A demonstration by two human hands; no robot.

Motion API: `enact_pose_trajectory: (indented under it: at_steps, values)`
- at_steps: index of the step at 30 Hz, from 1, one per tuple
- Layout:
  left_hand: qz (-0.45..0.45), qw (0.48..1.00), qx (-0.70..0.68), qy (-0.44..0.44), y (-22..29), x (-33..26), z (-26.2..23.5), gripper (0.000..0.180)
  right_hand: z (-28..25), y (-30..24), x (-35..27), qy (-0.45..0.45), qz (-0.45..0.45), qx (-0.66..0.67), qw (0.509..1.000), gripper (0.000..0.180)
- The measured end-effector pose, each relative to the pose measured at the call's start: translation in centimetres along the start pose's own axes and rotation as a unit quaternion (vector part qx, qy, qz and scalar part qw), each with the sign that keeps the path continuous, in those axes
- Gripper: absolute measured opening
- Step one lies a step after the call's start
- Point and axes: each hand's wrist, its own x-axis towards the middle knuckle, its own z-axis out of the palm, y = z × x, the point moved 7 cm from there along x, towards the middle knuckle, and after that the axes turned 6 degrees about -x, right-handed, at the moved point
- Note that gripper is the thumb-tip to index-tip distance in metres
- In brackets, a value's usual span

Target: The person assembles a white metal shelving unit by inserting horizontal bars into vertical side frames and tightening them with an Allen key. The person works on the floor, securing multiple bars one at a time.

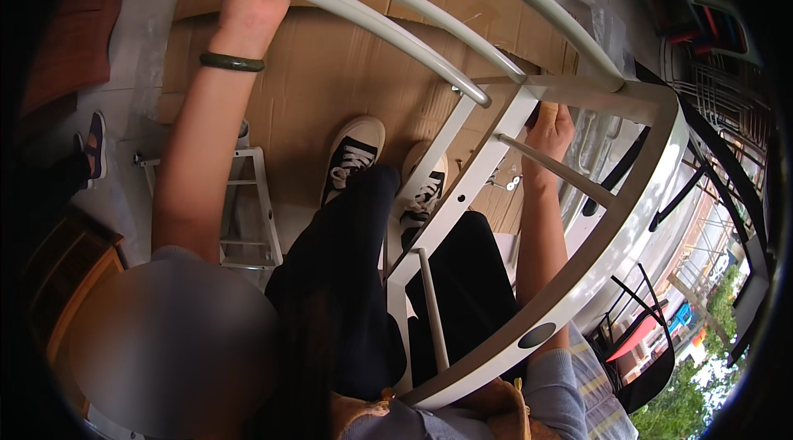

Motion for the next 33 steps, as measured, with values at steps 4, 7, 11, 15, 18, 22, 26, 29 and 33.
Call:
enact_pose_trajectory:
  at_steps: [4,7,11,15,18,22,26,29,33]
  values:
    - [0.021,0.999,0.035,0.034,0.0,-0.5,0.5,0.013,0.2,1.4,0.7,-0.073,0.137,0.08,0.985,0.036]
    - [0.026,0.998,0.024,0.061,0.2,-0.6,0.2,0.013,-0.2,0.9,0.5,-0.091,0.191,0.086,0.974,0.034]
    - [0.001,0.999,0.025,0.023,0.3,-0.2,0.1,0.012,-0.6,-0.5,0.0,-0.073,0.132,0.123,0.981,0.026]
    - [-0.004,0.999,0.02,0.025,0.0,-0.1,0.2,0.013,-0.8,-0.4,-0.2,-0.087,0.079,0.076,0.99,0.019]
    - [0.021,0.998,0.03,0.044,-0.1,-0.3,0.4,0.014,-0.7,-0.2,0.0,-0.067,0.071,0.045,0.994,0.023]
    - [0.016,0.999,0.02,0.047,-0.3,-0.2,-0.3,0.016,-0.6,0.7,0.3,-0.027,0.041,-0.012,0.999,0.029]
    - [0.004,0.999,0.015,0.034,0.0,-0.1,-1.3,0.017,-0.3,0.6,-0.1,-0.082,0.102,0.014,0.991,0.026]
    - [0.007,0.999,0.02,0.036,0.2,0.0,-0.9,0.017,-0.4,-0.5,-0.2,-0.11,0.105,0.071,0.986,0.021]
    - [0.009,0.999,0.021,0.041,0.0,0.0,-0.6,0.016,-0.4,-0.2,0.2,-0.095,0.015,0.039,0.995,0.015]
